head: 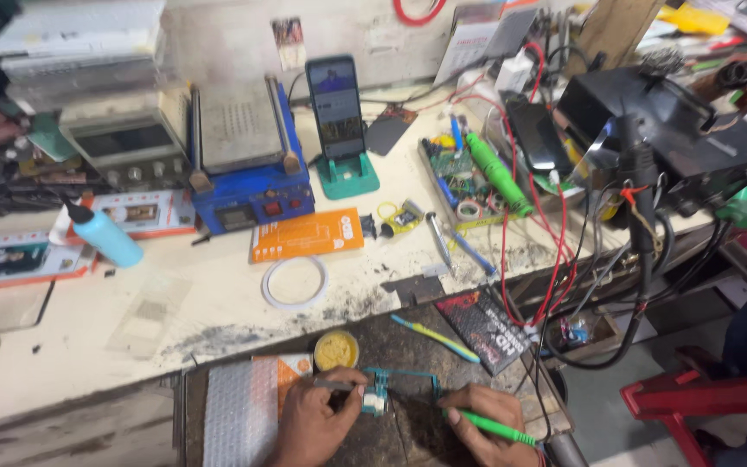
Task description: The person uses a soldering iron and tweezers to apply solder to a small blue circuit board. They repeatedly heat and adjust components on the board while holding it steady with tweezers.
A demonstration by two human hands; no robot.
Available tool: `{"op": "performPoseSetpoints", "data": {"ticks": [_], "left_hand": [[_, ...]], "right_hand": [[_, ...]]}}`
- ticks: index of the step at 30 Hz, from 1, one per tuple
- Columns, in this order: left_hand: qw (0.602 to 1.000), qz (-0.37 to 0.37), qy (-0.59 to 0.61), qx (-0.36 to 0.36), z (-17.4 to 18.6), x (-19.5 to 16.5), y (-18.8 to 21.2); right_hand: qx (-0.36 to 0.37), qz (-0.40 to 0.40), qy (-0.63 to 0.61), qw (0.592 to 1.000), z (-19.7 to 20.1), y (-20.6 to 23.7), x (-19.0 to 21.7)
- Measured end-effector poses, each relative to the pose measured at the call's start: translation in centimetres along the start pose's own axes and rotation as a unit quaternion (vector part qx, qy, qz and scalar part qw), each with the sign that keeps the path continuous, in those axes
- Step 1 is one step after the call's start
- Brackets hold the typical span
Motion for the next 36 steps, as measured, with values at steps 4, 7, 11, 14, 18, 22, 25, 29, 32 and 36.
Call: {"op": "performPoseSetpoints", "data": {"ticks": [4,7,11,14,18,22,25,29,32,36], "left_hand": [[0.995,-0.084,0.032,-0.050,0.9,-1.2,1.6],[0.979,-0.181,0.087,-0.027,0.8,-1.7,3.1],[0.987,-0.123,0.059,0.084,-0.7,-1.1,3.5],[0.988,-0.113,0.025,0.099,-0.7,-1.4,4.0],[0.988,-0.145,0.021,0.039,0.1,-2.1,4.4],[0.993,-0.104,0.021,0.054,-0.2,-1.4,4.1],[0.992,-0.116,0.034,0.028,0.0,-1.4,4.1],[0.990,-0.129,0.050,-0.012,0.5,-1.4,4.2],[0.993,-0.103,0.051,-0.010,0.6,-1.2,4.2],[0.992,-0.116,0.050,-0.028,0.8,-1.4,4.3]], "right_hand": [[-0.021,0.024,0.028,0.999,0.8,0.3,2.0],[-0.024,-0.009,0.059,0.998,1.1,0.8,2.5],[-0.039,-0.030,0.067,0.997,1.3,0.8,2.8],[-0.028,-0.044,0.055,0.997,1.1,0.9,3.0],[-0.029,-0.032,0.051,0.998,1.2,1.0,3.2],[-0.038,-0.038,0.044,0.998,1.3,1.7,3.1],[-0.051,-0.045,0.043,0.997,1.6,2.1,2.8],[-0.060,-0.027,0.035,0.997,1.7,2.4,2.7],[-0.062,-0.033,0.023,0.997,1.8,2.7,2.5],[-0.062,-0.014,0.001,0.998,1.8,2.8,2.5]]}}
Point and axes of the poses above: each hand's wrist, its own y-axis away from the middle knuckle, its own z-axis out of the back of the hand, x = y × z, the point moved 6 cm from there along -y, towards the middle knuckle, and after that the axes turned 13 degrees about z, right-handed, at the moved point
